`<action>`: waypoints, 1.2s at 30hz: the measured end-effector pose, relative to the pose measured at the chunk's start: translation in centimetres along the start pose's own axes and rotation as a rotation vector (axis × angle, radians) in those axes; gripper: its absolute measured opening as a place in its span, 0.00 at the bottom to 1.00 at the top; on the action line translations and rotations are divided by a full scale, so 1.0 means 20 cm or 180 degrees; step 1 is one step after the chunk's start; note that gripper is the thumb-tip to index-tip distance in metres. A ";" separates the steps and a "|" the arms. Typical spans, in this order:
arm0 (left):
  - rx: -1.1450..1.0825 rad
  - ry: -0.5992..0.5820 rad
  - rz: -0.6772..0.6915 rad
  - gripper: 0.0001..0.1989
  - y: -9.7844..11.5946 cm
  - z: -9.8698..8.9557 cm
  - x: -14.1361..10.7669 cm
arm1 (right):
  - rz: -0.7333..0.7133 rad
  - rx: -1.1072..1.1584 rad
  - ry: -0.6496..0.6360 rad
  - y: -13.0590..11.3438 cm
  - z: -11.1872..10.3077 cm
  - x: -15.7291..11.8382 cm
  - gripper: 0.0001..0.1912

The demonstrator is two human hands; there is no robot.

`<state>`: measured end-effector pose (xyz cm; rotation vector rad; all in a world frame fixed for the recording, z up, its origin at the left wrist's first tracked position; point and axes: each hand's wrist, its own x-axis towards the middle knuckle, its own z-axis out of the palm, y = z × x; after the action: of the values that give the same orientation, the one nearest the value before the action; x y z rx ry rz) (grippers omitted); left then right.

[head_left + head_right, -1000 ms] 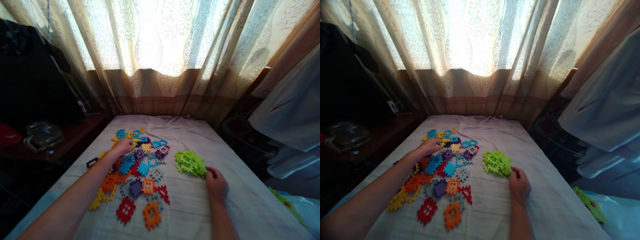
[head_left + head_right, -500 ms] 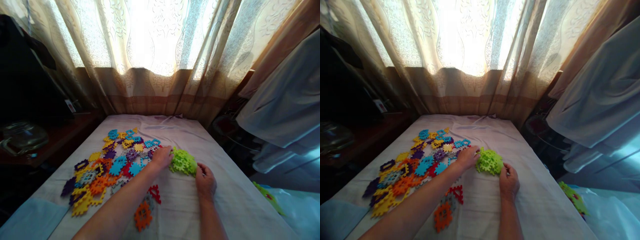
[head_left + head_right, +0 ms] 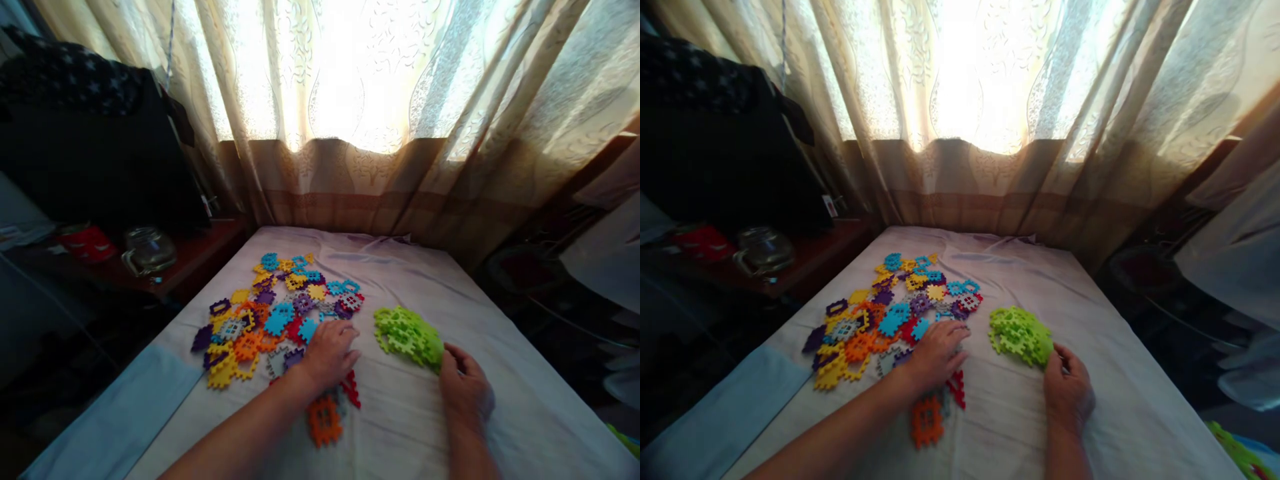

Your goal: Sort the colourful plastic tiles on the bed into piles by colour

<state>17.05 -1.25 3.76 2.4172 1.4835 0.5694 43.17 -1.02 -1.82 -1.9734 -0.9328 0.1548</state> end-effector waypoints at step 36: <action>0.1128 0.1782 0.0038 0.21 -0.67 0.01 -0.50 | -0.1176 -0.1985 -0.1040 -0.42 0.33 0.06 0.33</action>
<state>2.37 -4.13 -3.96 2.6641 1.9214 1.1463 36.35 6.77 1.20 -2.3234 -1.7003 -0.0353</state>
